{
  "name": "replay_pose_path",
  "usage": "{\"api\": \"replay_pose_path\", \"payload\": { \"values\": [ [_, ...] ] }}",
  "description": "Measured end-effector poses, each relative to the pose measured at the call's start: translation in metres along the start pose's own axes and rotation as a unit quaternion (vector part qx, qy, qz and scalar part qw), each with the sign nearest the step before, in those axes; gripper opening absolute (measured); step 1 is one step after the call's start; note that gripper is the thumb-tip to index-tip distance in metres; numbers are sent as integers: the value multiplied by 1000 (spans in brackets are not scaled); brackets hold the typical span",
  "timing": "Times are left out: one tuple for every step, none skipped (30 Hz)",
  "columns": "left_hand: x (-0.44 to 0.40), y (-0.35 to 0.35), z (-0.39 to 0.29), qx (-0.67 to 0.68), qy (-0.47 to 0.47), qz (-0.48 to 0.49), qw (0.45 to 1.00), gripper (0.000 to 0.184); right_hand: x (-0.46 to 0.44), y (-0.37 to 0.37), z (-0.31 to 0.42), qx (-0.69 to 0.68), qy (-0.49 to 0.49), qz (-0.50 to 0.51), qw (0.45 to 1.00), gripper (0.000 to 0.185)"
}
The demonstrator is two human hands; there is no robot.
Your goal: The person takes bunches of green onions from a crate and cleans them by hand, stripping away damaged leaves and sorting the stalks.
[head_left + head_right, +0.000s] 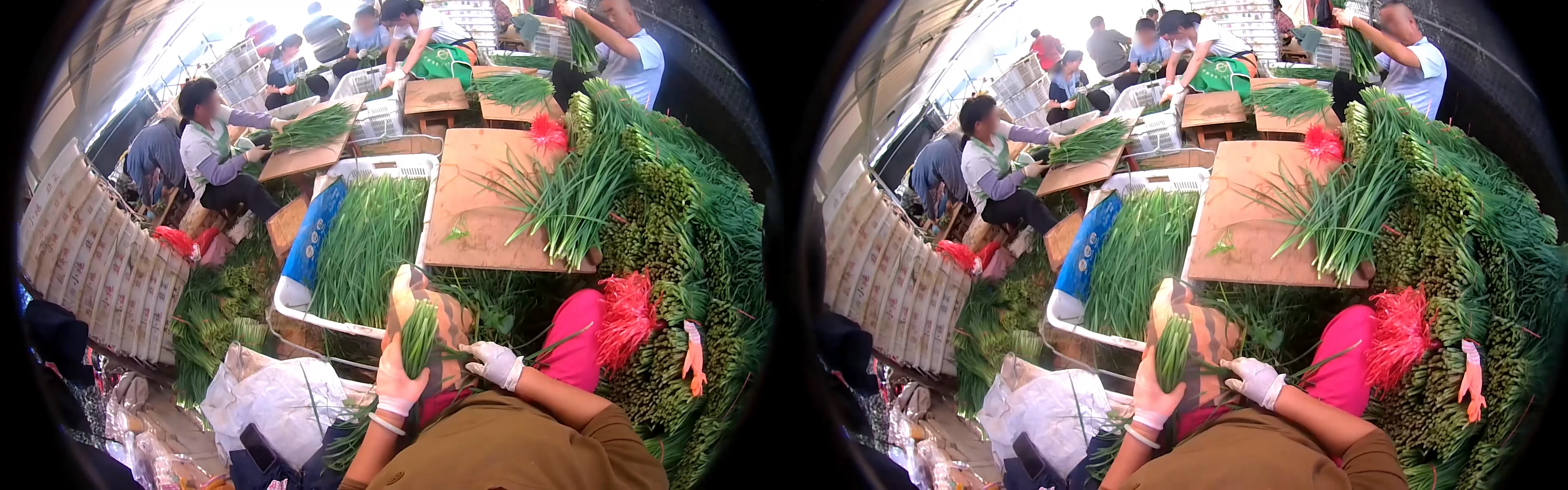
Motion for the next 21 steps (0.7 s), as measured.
{"api": "replay_pose_path", "payload": {
  "values": [
    [0, 0, 0, 4, 0, 0, 1000, 93, 0, -1, -1, 1, 1, 2, 1000, 45],
    [-1, 0, 0, 4, -6, -3, 1000, 92, 1, -2, -1, 2, 2, 4, 1000, 45],
    [-1, 0, 2, 4, -10, -5, 1000, 92, 1, -3, -3, 9, 1, 8, 1000, 45],
    [-1, 0, 2, 4, -13, -6, 1000, 91, 1, -2, -3, 17, 6, 0, 1000, 45],
    [-2, 2, 1, 17, 5, -6, 1000, 89, 0, -1, -2, 28, 4, -1, 1000, 43],
    [-4, 1, 6, 13, -5, -14, 1000, 87, -3, 1, -1, 38, 4, -1, 999, 42],
    [-8, 5, 5, 39, 26, -23, 999, 87, -7, 1, -2, 44, 15, -3, 999, 37],
    [-10, 8, 3, 64, 60, -32, 996, 87, -11, 1, -5, 69, 40, -14, 997, 33],
    [-11, 9, 11, 138, 100, -21, 985, 88, -15, 7, -5, 84, 45, 2, 995, 33],
    [-11, 11, 21, 212, 140, -12, 967, 89, -20, 13, -5, 99, 50, 18, 994, 33],
    [-15, 18, 17, 244, 173, -3, 954, 92, -22, 18, -8, 91, 47, 15, 995, 31],
    [-10, 11, 46, 269, 180, -2, 946, 93, -26, 22, -12, 84, 46, 11, 995, 30],
    [-9, 8, 59, 319, 180, 0, 931, 93, -27, 31, -11, 64, 49, -25, 996, 30],
    [-10, 6, 65, 368, 177, 0, 913, 93, -28, 39, -11, 44, 52, -61, 996, 29],
    [-13, 8, 60, 450, 186, 3, 873, 94, -30, 43, -13, 8, 64, -95, 993, 28],
    [-13, 10, 58, 480, 195, 0, 856, 92, -33, 52, -10, 0, 46, -101, 994, 26],
    [-14, 9, 63, 486, 193, 5, 852, 91, -38, 55, -10, -25, 38, -113, 993, 24],
    [-13, 8, 68, 492, 192, 11, 849, 89, -43, 57, -9, -51, 29, -126, 990, 22],
    [-12, 8, 69, 496, 199, 8, 845, 88, -48, 60, -4, -45, 26, -125, 991, 20],
    [-12, 8, 69, 500, 206, 6, 841, 87, -53, 64, 5, -45, 28, -125, 991, 20],
    [-12, 9, 69, 503, 211, 5, 838, 85, -58, 65, 13, -58, 26, -109, 992, 22]
  ]
}}
Point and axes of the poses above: each hand's wrist, its own x-axis away from the middle knuckle, its own y-axis out of the back of the hand, z = x × y, the point moved 3 cm from there along -x, towards the middle knuckle, and after that the axes turned 8 degrees about x, right-handed, at the moved point
